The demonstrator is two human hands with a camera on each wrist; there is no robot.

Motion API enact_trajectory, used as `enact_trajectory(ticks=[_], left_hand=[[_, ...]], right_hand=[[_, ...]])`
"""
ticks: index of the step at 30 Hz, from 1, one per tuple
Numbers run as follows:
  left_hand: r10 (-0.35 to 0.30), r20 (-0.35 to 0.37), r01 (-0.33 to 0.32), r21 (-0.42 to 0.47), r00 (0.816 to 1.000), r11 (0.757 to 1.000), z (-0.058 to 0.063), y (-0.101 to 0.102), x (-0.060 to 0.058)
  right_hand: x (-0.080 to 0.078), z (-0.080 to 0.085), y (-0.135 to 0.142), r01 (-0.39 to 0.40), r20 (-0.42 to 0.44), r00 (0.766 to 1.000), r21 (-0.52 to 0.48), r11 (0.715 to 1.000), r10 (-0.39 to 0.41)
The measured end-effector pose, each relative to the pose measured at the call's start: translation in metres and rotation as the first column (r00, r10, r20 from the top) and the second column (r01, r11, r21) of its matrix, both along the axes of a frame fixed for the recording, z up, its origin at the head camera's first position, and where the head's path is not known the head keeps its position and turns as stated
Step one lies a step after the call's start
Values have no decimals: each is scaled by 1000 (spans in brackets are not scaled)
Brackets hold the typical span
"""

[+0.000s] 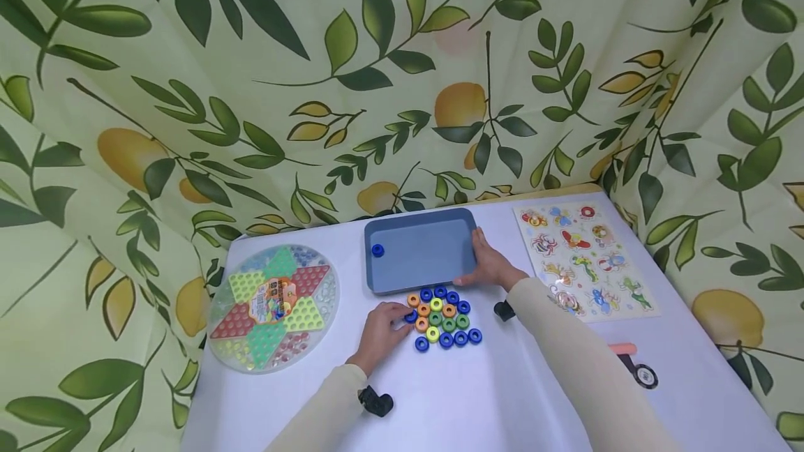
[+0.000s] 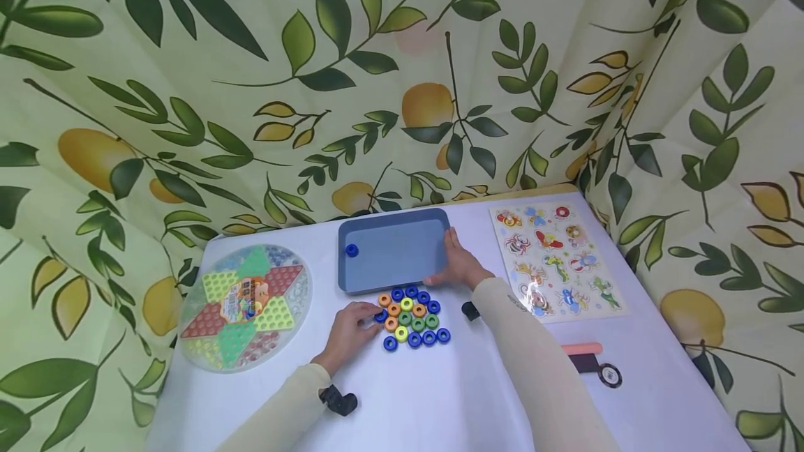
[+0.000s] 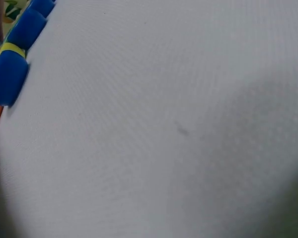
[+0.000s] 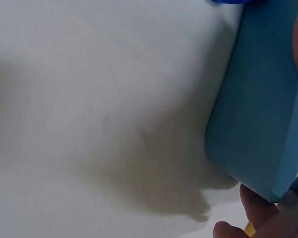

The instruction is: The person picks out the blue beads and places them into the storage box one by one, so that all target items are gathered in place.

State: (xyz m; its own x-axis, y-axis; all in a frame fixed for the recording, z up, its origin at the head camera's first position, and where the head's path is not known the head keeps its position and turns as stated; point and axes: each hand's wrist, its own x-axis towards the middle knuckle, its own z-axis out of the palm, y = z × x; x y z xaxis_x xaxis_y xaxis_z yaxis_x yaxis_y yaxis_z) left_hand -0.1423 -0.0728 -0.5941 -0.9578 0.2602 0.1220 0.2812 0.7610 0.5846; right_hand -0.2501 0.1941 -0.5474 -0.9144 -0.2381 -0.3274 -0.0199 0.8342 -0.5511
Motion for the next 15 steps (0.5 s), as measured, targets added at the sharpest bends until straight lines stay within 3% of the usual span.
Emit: enact_trajectory(ticks=[4, 9, 13, 15], left_hand=[[0, -6, 0, 7, 1000, 1000, -7, 0, 1], [11, -35, -11, 6, 999, 1000, -7, -2, 2], [29, -47, -27, 50, 998, 998, 5, -4, 0], [47, -50, -42, 103, 998, 994, 15, -4, -7]], right_hand=[[3, -4, 2, 3, -27, 1000, 2, 1000, -3], [4, -4, 1, 18, -38, 999, -30, 999, -19], [4, -4, 0, 21, -27, 999, -35, 999, -22], [3, -5, 0, 24, -34, 999, -33, 999, -25]])
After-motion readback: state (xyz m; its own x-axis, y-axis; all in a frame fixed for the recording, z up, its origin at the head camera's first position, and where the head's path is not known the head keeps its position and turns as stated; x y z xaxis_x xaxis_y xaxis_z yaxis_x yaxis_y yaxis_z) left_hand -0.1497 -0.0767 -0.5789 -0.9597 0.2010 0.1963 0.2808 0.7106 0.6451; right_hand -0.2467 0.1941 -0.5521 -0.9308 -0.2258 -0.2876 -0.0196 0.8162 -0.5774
